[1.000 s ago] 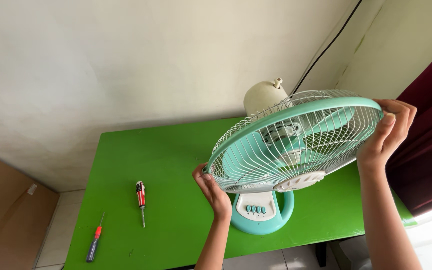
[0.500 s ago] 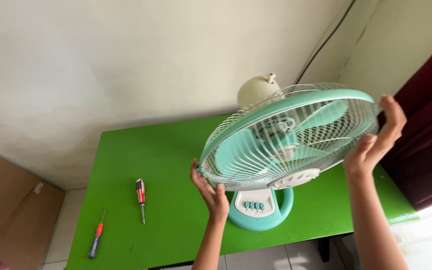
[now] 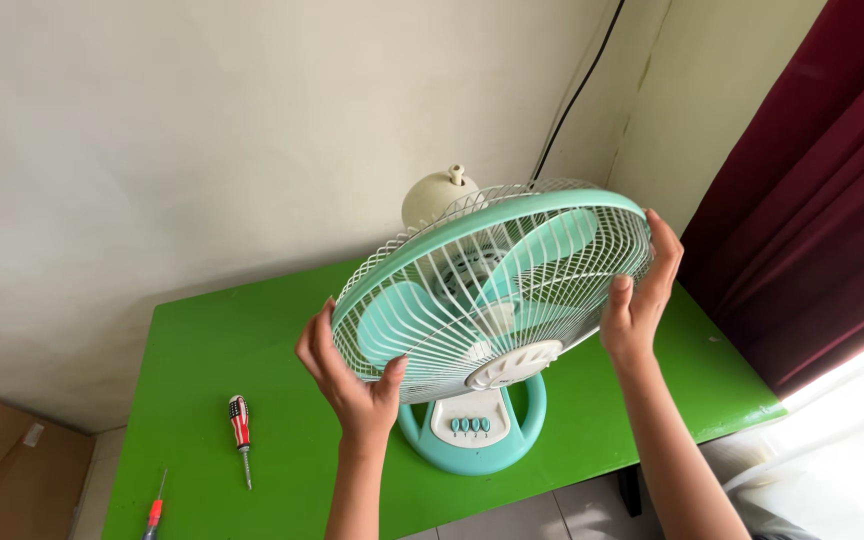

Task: The person assembles a table fan by attaching the front and rear wire cages to the fan head. They use a screwdriver to tighten the securing screw and adjust the fan's position on the green table.

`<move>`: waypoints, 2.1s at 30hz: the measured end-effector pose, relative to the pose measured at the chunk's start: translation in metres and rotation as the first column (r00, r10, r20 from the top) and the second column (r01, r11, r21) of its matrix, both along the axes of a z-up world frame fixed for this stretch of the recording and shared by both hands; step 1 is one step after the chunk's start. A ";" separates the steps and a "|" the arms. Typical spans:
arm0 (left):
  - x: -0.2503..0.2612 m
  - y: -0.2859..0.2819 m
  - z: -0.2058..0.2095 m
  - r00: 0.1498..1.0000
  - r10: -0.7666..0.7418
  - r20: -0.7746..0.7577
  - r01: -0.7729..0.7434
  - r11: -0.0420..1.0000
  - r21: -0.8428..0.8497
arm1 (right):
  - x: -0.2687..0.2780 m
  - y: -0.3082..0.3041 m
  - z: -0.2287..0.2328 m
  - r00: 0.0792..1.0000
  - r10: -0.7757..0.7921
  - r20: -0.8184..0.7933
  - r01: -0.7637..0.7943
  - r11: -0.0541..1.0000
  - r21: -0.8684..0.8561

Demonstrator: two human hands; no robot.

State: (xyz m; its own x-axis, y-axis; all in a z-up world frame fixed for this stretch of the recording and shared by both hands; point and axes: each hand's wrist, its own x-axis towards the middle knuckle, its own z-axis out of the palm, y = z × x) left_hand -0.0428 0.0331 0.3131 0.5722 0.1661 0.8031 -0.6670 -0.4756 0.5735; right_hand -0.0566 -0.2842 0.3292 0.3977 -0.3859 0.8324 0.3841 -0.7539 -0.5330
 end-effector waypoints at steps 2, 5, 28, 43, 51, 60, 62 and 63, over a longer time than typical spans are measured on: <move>0.002 -0.002 -0.001 1.000 0.016 0.023 -0.016 1.000 0.001 | 0.001 0.001 -0.001 1.000 0.002 0.004 -0.002 1.000 0.003; 0.002 0.000 -0.006 0.999 0.029 0.029 -0.029 1.000 -0.001 | -0.001 0.001 -0.007 0.998 0.055 0.022 -0.055 0.998 0.010; -0.018 -0.004 -0.102 0.926 -0.321 -0.201 0.202 0.868 -0.454 | -0.024 -0.032 -0.142 0.786 0.597 -0.163 -0.444 0.728 0.523; 0.003 -0.035 -0.180 0.450 -0.889 -0.090 -0.058 0.071 -0.996 | -0.001 -0.011 -0.171 0.662 0.735 0.144 -0.370 0.154 0.916; 0.005 -0.041 -0.174 0.490 -0.863 -0.119 -0.150 0.051 -0.987 | 0.006 -0.012 -0.185 0.708 0.675 0.208 -0.360 0.092 0.928; -0.001 -0.046 -0.174 0.510 -0.858 -0.071 -0.128 0.006 -0.992 | 0.012 0.031 -0.203 0.710 0.624 0.325 -0.313 -0.134 0.940; 0.001 -0.046 -0.168 0.510 -0.857 -0.072 -0.125 0.009 -0.992 | 0.013 0.041 -0.208 0.681 0.639 0.358 -0.304 -0.199 0.932; -0.001 -0.046 -0.167 0.506 -0.860 -0.074 -0.131 0.009 -0.991 | 0.012 0.044 -0.214 0.701 0.611 0.367 -0.267 -0.252 0.930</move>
State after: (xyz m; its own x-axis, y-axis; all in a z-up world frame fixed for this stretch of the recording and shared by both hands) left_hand -0.0436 -0.0131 0.1466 0.9526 -0.0799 -0.2937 0.2140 0.8620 0.4595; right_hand -0.0447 -0.2407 0.1147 0.9321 -0.2845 -0.2242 0.1184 0.8244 -0.5535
